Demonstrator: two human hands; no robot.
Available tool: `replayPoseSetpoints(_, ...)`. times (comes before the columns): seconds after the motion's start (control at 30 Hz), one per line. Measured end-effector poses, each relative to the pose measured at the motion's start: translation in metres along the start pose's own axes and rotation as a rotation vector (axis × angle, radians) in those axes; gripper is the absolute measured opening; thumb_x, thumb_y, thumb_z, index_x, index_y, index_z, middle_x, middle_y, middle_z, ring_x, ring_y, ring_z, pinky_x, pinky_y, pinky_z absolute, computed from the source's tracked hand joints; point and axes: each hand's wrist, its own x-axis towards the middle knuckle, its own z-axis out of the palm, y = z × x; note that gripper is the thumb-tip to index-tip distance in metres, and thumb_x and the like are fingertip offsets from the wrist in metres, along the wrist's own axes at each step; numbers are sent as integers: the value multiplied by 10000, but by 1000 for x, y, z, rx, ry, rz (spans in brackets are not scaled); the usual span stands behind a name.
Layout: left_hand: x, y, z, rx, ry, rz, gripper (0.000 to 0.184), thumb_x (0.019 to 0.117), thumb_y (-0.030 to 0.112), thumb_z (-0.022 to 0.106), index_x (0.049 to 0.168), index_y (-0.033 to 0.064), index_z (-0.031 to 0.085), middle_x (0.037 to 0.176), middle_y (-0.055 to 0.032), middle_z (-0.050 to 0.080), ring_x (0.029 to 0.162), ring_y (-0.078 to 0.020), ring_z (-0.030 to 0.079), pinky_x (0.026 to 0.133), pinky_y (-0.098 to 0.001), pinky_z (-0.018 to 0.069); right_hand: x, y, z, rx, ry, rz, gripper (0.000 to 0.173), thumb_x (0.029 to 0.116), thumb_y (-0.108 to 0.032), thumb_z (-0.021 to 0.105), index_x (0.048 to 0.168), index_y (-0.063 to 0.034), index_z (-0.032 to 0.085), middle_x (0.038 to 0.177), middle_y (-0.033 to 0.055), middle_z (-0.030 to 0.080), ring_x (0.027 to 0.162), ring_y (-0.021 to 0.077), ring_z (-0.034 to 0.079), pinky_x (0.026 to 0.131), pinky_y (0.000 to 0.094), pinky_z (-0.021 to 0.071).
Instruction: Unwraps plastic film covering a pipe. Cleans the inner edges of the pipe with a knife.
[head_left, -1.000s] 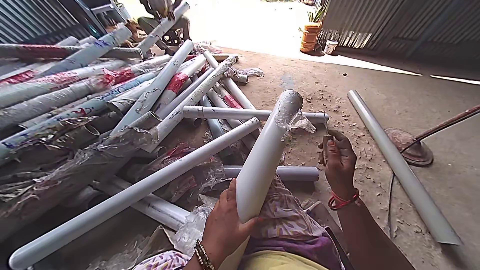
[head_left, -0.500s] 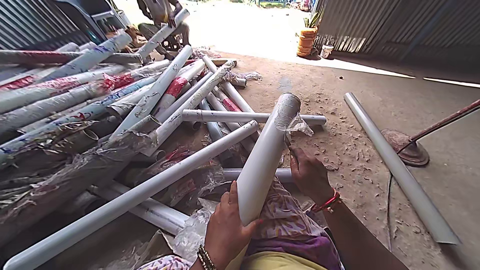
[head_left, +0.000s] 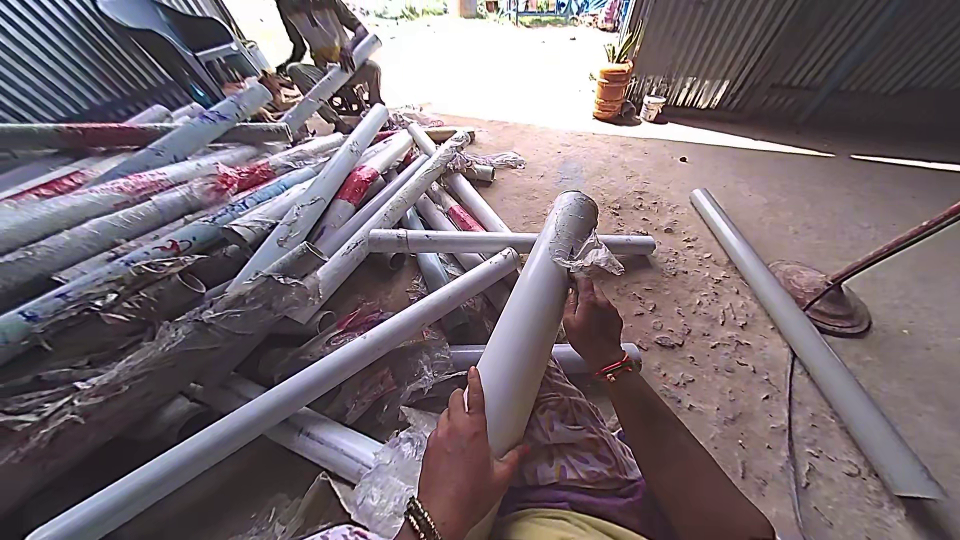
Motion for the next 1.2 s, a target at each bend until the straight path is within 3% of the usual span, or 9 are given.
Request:
replayPoseSetpoints(0.1, 1, 1, 1, 26, 16, 1, 1221, 756, 515, 858, 1612, -54, 199, 1412, -318, 534, 1196, -463, 617, 983, -528, 526, 12, 0, 2, -2, 17, 18, 394, 1065, -148, 454, 1400, 17, 580, 1135, 265, 702, 918, 438, 721, 769, 555, 563)
replayPoseSetpoints(0.3, 3, -1, 3, 6, 49, 26, 1221, 739, 510, 870, 1601, -66, 226, 1400, -320, 544, 1185, -470, 625, 979, -536, 530, 38, -10, -18, 25, -118, 112, 401, 1086, -168, 449, 1459, -24, 477, 1089, 243, 707, 1013, 424, 704, 863, 569, 531)
replayPoseSetpoints(0.37, 3, -2, 2, -4, 40, 25, 1219, 739, 504, 872, 1600, -67, 226, 1407, -323, 538, 1190, -469, 624, 982, -535, 529, 47, -1, -22, 227, -152, 130, 382, 1089, -160, 477, 1440, -13, 447, 947, 215, 678, 890, 366, 675, 839, 525, 519)
replayPoseSetpoints(0.43, 3, -4, 3, -22, 56, 37, 1227, 729, 518, 873, 1594, -76, 237, 1392, -328, 549, 1176, -474, 630, 972, -544, 533, 57, 14, -22, 568, -163, 149, 327, 1071, -110, 511, 1368, 2, 431, 749, 86, 556, 596, 163, 543, 598, 326, 484)
replayPoseSetpoints(0.5, 4, -8, 3, -45, 49, 45, 1239, 718, 526, 873, 1596, -73, 236, 1375, -323, 561, 1161, -466, 638, 964, -547, 535, 59, 16, -28, 951, -191, 260, 210, 1065, -38, 483, 1265, -26, 418, 661, -4, 499, 454, 32, 440, 429, 179, 369)
replayPoseSetpoints(0.73, 8, -12, -3, -104, -25, 24, 1252, 724, 552, 861, 1617, -28, 204, 1411, -289, 549, 1190, -434, 630, 988, -542, 523, 71, 40, -27, 1461, -253, 430, 100, 1098, -87, 403, 1146, -79, 491, 758, 54, 645, 450, 35, 504, 381, 149, 364)
replayPoseSetpoints(0.93, 4, -13, 5, -122, 33, 96, 1244, 686, 550, 861, 1601, -41, 260, 1360, -290, 584, 1153, -452, 641, 948, -572, 534, 57, 76, 20, 2045, -214, 234, 365, 1101, -144, 200, 1059, -110, 561, 731, 17, 672, 426, 12, 518, 400, 127, 423)
replayPoseSetpoints(1.1, 3, -14, 2, -160, -3, 87, 1242, 697, 564, 854, 1613, -13, 245, 1413, -262, 565, 1184, -423, 639, 964, -563, 532, 50, 70, 23, 2053, -124, 134, 354, 1087, -152, 255, 1018, -128, 601, 724, -5, 669, 446, 8, 528, 422, 135, 444)
replayPoseSetpoints(1.2, 4, -11, 4, -144, 28, 59, 1234, 696, 563, 859, 1613, -4, 258, 1385, -273, 577, 1151, -444, 647, 937, -577, 538, 41, 59, 15, 1498, 77, 29, 183, 1057, -15, 339, 1169, -99, 456, 742, -29, 637, 491, 4, 529, 459, 142, 448)
